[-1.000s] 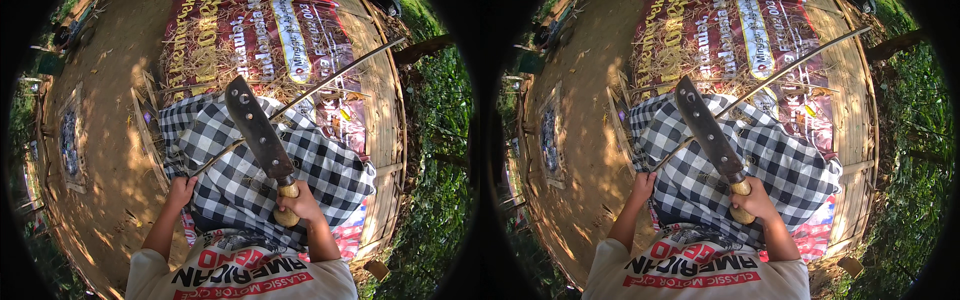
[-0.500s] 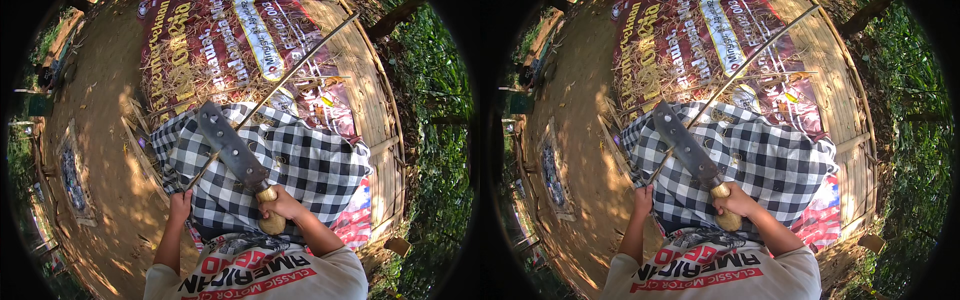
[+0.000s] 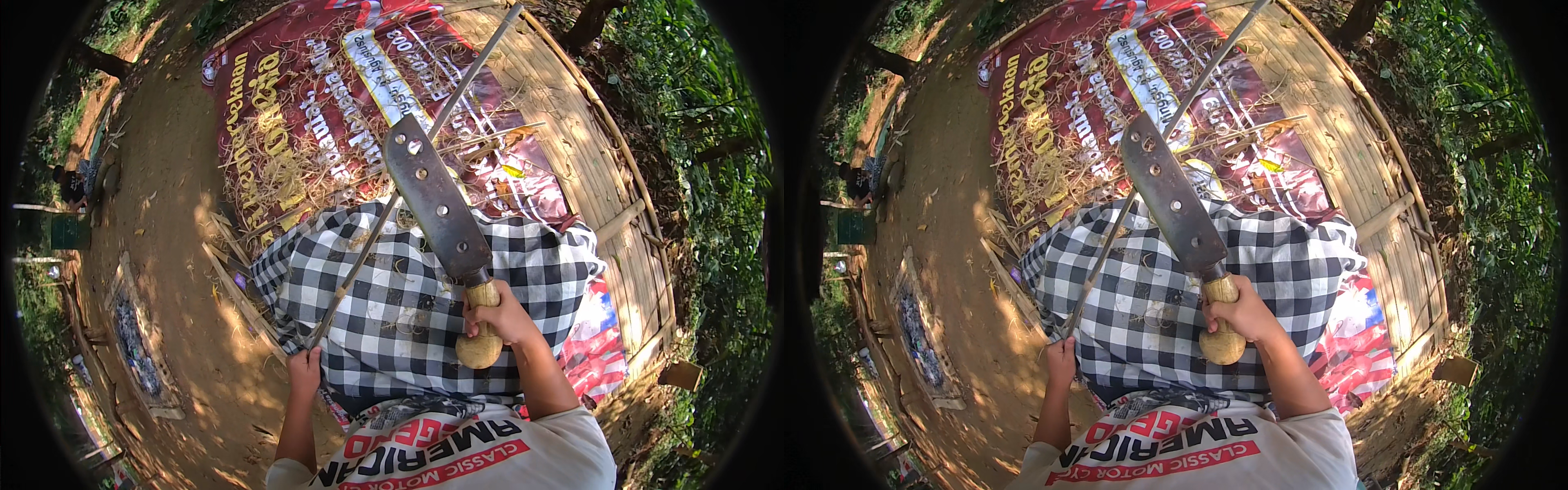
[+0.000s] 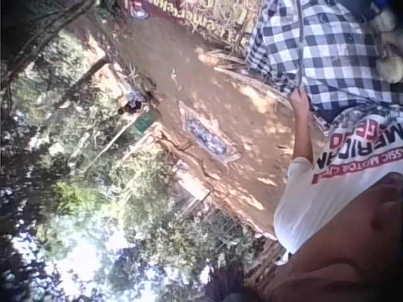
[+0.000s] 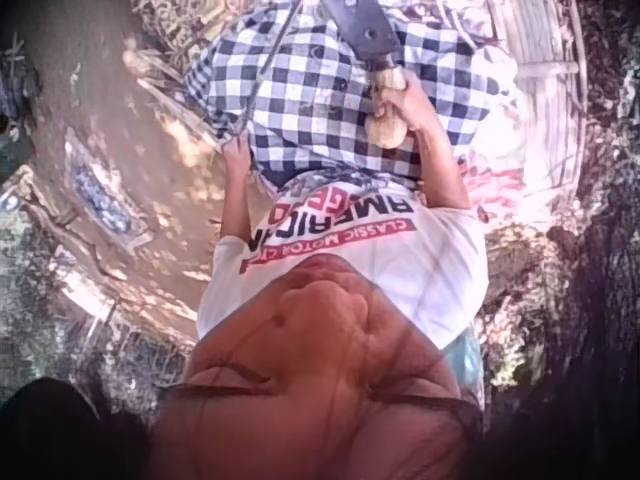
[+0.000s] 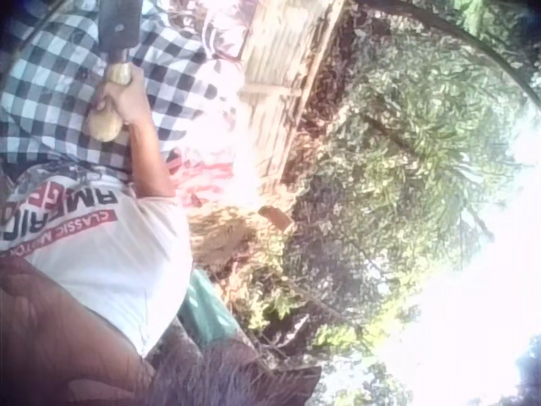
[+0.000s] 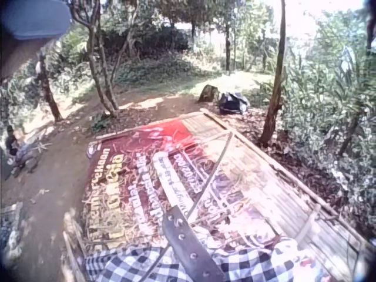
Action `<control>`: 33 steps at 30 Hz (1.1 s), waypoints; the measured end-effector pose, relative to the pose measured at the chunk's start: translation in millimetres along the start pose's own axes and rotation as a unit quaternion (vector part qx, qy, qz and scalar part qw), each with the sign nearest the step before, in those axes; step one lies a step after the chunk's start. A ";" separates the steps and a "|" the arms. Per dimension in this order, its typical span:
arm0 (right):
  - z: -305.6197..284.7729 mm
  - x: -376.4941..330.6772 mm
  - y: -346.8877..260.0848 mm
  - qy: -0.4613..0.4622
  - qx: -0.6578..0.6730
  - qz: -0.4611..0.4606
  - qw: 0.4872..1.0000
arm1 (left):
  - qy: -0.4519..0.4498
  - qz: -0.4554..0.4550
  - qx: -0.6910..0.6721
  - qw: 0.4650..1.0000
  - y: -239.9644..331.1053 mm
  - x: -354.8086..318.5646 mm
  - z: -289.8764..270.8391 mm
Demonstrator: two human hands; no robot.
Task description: The person holds a thin bamboo stick and uses a cleaver-like blade to shave off thin layers from its surface, rotating the stick between strokes.
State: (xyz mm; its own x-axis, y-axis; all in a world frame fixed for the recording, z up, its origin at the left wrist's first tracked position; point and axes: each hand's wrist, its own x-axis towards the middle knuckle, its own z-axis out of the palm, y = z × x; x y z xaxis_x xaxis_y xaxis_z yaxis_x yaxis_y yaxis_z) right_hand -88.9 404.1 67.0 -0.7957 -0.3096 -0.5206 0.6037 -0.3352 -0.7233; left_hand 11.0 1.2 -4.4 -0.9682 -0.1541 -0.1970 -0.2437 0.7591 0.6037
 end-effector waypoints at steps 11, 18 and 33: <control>22.2 48.3 -6.5 0.021 0.019 -0.135 0.990 | -0.019 0.137 0.098 0.986 42.8 26.1 -43.8; 26.4 68.5 12.2 0.051 -0.062 -0.116 0.990 | -0.027 0.160 0.132 0.978 63.0 34.0 -53.4; 21.9 72.7 39.1 0.086 -0.054 -0.134 0.986 | -0.611 0.408 -0.477 0.483 423.4 -43.3 -7.3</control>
State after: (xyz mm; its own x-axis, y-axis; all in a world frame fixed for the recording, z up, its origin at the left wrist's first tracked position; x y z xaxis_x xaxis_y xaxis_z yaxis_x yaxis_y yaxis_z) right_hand -122.0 348.9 10.8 -0.9280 -0.0635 -0.3671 0.3694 -0.2845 -0.8847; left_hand -50.7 324.6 265.4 -0.1499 0.8799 0.4509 -0.2882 -0.4751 0.8314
